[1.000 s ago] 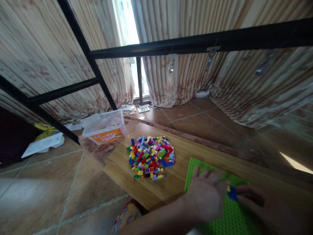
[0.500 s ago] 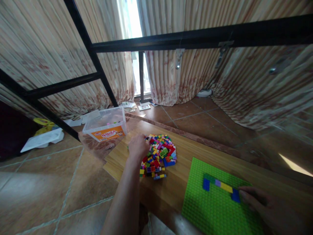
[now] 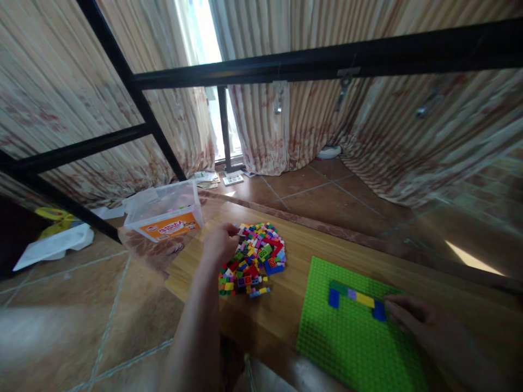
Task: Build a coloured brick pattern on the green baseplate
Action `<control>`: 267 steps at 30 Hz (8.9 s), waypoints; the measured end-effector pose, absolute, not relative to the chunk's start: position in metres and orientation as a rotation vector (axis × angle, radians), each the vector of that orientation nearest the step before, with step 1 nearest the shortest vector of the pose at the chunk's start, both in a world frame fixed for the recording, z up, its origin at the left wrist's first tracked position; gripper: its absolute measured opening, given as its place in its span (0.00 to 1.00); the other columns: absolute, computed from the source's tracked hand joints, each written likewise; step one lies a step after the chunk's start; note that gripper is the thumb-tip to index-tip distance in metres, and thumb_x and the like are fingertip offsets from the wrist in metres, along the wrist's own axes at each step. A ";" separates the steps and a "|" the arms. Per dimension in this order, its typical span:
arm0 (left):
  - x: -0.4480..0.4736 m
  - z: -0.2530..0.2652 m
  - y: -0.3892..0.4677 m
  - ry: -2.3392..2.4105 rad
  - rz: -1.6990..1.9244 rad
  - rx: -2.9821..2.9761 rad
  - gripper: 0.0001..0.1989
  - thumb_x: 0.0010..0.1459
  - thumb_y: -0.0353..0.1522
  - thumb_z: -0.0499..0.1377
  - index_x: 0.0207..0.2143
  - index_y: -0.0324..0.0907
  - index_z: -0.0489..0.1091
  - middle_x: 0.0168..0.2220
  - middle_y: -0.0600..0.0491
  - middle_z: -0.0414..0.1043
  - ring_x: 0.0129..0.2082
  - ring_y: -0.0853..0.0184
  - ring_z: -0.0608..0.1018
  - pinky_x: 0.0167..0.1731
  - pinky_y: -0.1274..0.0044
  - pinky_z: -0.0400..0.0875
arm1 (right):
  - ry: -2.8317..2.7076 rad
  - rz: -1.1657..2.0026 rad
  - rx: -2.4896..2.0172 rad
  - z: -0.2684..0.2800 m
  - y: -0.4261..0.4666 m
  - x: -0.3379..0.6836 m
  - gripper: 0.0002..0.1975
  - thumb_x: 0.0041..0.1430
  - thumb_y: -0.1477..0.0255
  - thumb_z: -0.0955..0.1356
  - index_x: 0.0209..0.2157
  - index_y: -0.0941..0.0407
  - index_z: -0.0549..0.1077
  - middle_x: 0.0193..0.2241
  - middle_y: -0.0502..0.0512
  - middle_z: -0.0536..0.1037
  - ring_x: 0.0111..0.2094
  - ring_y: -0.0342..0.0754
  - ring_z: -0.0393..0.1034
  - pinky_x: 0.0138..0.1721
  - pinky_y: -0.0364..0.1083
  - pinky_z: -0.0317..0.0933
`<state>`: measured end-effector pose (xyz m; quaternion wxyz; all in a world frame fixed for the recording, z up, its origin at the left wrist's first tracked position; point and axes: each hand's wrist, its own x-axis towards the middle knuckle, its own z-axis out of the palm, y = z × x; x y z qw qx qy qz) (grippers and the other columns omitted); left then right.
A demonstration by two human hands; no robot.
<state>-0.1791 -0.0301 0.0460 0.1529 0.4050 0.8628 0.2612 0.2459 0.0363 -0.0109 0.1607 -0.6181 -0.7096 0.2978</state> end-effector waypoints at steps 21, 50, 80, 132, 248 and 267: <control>0.006 0.028 -0.018 1.083 1.100 0.836 0.11 0.46 0.34 0.67 0.33 0.37 0.77 0.28 0.53 0.76 0.28 0.71 0.74 0.31 0.79 0.65 | -1.712 0.946 -1.279 0.019 0.004 0.210 0.11 0.56 0.65 0.70 0.39 0.54 0.76 0.35 0.54 0.80 0.34 0.48 0.72 0.37 0.48 0.67; -0.002 0.018 -0.014 1.296 1.149 0.818 0.12 0.46 0.34 0.66 0.33 0.37 0.75 0.27 0.54 0.75 0.27 0.71 0.76 0.33 0.78 0.71 | -1.455 1.188 -1.477 0.026 0.011 0.235 0.18 0.49 0.60 0.72 0.39 0.56 0.74 0.26 0.51 0.77 0.27 0.45 0.70 0.29 0.45 0.65; -0.004 0.012 -0.015 1.359 1.065 1.122 0.08 0.51 0.31 0.60 0.33 0.37 0.74 0.25 0.55 0.73 0.25 0.71 0.73 0.26 0.81 0.66 | -1.993 1.145 -1.794 0.013 0.003 0.226 0.17 0.49 0.62 0.72 0.38 0.55 0.70 0.24 0.49 0.79 0.26 0.48 0.73 0.30 0.47 0.59; -0.007 0.011 -0.019 1.702 0.820 1.751 0.09 0.58 0.29 0.56 0.40 0.40 0.73 0.38 0.49 0.77 0.38 0.64 0.78 0.42 0.72 0.72 | -1.923 0.915 -1.730 0.013 0.004 0.227 0.17 0.56 0.58 0.66 0.39 0.56 0.72 0.26 0.52 0.78 0.27 0.48 0.71 0.31 0.46 0.59; 0.033 0.010 -0.035 1.564 0.407 2.303 0.24 0.57 0.23 0.52 0.52 0.54 0.71 0.64 0.52 0.61 0.65 0.52 0.59 0.59 0.40 0.40 | -2.167 0.853 -1.705 0.019 -0.013 0.202 0.25 0.60 0.64 0.64 0.56 0.62 0.64 0.24 0.50 0.75 0.24 0.48 0.70 0.28 0.46 0.58; 0.024 0.008 -0.025 1.744 0.605 2.134 0.14 0.65 0.32 0.52 0.49 0.49 0.72 0.51 0.52 0.73 0.53 0.62 0.70 0.57 0.60 0.56 | -2.229 0.705 -1.524 0.003 0.011 0.217 0.13 0.64 0.69 0.62 0.41 0.56 0.77 0.38 0.56 0.78 0.41 0.48 0.72 0.46 0.48 0.63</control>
